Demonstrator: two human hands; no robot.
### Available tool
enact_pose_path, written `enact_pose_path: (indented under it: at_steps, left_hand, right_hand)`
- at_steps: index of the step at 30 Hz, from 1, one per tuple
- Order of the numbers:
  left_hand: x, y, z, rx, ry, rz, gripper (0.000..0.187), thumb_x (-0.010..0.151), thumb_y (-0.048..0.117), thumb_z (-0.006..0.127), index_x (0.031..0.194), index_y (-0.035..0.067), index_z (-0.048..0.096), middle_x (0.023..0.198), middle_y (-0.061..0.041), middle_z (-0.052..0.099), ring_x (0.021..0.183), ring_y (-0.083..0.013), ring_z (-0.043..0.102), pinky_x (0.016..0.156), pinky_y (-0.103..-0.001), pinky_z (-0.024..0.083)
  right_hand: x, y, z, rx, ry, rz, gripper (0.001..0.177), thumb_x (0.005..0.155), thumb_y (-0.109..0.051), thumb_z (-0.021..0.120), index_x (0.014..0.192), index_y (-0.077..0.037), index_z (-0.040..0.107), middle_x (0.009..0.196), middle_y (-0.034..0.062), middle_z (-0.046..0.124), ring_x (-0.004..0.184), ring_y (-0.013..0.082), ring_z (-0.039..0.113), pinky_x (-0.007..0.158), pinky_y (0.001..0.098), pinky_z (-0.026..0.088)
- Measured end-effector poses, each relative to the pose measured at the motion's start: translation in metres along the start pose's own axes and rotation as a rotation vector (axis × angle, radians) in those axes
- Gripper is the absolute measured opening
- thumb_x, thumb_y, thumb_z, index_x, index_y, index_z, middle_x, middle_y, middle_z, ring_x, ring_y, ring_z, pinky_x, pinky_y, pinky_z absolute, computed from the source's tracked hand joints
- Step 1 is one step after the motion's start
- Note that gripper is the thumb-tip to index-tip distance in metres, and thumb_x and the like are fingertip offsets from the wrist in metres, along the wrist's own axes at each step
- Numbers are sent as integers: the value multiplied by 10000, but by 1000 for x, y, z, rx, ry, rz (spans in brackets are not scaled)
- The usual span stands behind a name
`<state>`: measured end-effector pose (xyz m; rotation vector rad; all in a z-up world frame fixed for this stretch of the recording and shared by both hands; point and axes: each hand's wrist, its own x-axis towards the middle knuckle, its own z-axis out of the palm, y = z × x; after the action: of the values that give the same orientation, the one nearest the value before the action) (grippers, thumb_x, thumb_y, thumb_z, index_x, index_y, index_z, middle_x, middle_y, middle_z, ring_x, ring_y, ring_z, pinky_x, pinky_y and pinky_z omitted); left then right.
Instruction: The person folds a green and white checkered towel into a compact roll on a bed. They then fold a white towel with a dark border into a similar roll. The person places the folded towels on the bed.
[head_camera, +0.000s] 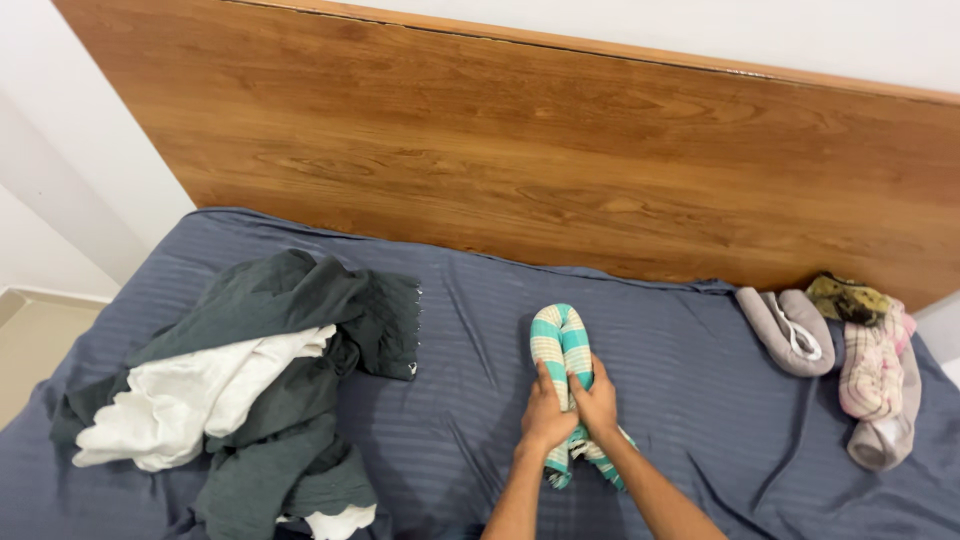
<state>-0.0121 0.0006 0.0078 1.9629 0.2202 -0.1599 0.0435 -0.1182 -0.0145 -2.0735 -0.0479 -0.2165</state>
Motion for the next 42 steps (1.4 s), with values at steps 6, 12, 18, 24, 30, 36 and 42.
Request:
enact_pose_path:
  at_steps: [6, 12, 18, 24, 30, 36, 42]
  left_hand:
    - [-11, -1, -2, -21, -133, 9, 1141, 841, 199, 685, 1622, 51, -132, 1714, -205, 52, 1584, -345, 132, 1256, -391, 249]
    - [-22, 18, -7, 108, -129, -21, 1125, 901, 310, 692, 1615, 34, -132, 1729, -177, -1, 1598, -311, 100, 1272, -431, 196]
    - [-81, 52, -85, 718, -547, -209, 1020, 839, 550, 722, 1648, 242, 182, 1697, -63, 256, 1596, -406, 63, 1151, -831, -81]
    - [-212, -34, -220, 1003, -108, -322, 1105, 687, 475, 916, 1591, 329, 297, 1720, -144, -26, 1557, -513, -147, 1178, -715, 85]
    - [-218, -146, -322, 927, -4, -222, 870, 850, 596, 733, 1584, 488, 279, 1676, -22, 157, 1546, -366, 152, 1253, -583, 213]
    - [-178, -241, -375, 1023, 353, -175, 743, 885, 550, 589, 1559, 421, 304, 1591, -22, 347, 1457, -328, 378, 1197, -494, 342]
    - [-121, -202, -370, 1039, 453, -133, 696, 878, 543, 585, 1512, 360, 363, 1542, -58, 391, 1408, -348, 413, 1163, -507, 360]
  right_hand:
    - [1, 1, 5, -76, 92, 4, 585, 881, -268, 686, 1411, -47, 575, 1203, 212, 729, 1117, 328, 702, 950, 401, 527]
    - [-1, -8, -4, 8, -79, -107, 798, 808, -387, 800, 1450, -38, 479, 1321, 215, 640, 1202, 344, 638, 1014, 431, 479]
    - [-2, -27, -2, -63, -115, 97, 919, 723, -364, 779, 1527, -112, 414, 1332, 195, 652, 1190, 350, 655, 1023, 421, 489]
    - [-14, -55, -2, -219, -73, 212, 942, 761, -399, 755, 1593, -130, 403, 1401, 205, 651, 1249, 378, 655, 1072, 448, 497]
    - [-23, -81, 23, -576, -277, 139, 1312, 666, -363, 878, 1649, -28, 76, 1535, 246, 403, 1384, 398, 486, 1089, 479, 445]
    - [20, -87, 97, -65, -398, -49, 1237, 671, -263, 810, 1633, -45, 62, 1503, 260, 480, 1312, 403, 594, 1123, 406, 464]
    - [23, -102, 152, -234, -613, -53, 1268, 701, -245, 811, 1621, -100, -50, 1558, 259, 348, 1435, 407, 420, 1173, 398, 385]
